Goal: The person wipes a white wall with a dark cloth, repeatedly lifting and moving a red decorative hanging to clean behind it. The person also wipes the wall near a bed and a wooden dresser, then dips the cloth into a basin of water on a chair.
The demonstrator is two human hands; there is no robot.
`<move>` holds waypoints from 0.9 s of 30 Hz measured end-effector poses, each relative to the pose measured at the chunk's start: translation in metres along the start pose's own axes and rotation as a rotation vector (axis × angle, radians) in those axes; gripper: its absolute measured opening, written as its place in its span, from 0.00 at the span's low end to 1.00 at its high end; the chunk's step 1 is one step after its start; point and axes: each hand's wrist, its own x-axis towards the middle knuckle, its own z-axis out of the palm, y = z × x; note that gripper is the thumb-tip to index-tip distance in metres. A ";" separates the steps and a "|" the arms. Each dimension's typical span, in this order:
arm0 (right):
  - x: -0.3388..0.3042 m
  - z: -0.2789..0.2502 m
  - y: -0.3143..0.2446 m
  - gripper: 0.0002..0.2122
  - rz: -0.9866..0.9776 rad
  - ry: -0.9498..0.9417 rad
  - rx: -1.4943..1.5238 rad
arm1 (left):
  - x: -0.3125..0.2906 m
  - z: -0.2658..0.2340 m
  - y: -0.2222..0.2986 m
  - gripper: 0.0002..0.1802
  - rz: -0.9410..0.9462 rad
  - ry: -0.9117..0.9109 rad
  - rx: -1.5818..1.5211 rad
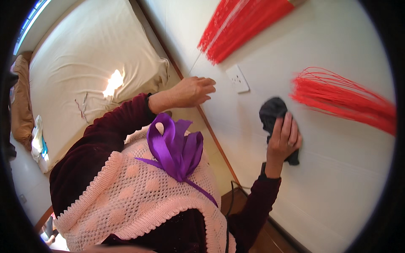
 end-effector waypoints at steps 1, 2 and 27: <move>0.006 -0.002 0.001 0.07 0.009 0.014 0.005 | -0.001 0.002 0.006 0.14 -0.022 -0.019 0.000; 0.007 -0.001 -0.003 0.07 0.028 0.042 0.011 | -0.003 0.008 0.011 0.14 -0.034 -0.044 0.012; -0.143 0.117 -0.111 0.14 -0.248 -0.243 0.507 | -0.097 0.123 0.122 0.13 -0.671 -0.028 -0.022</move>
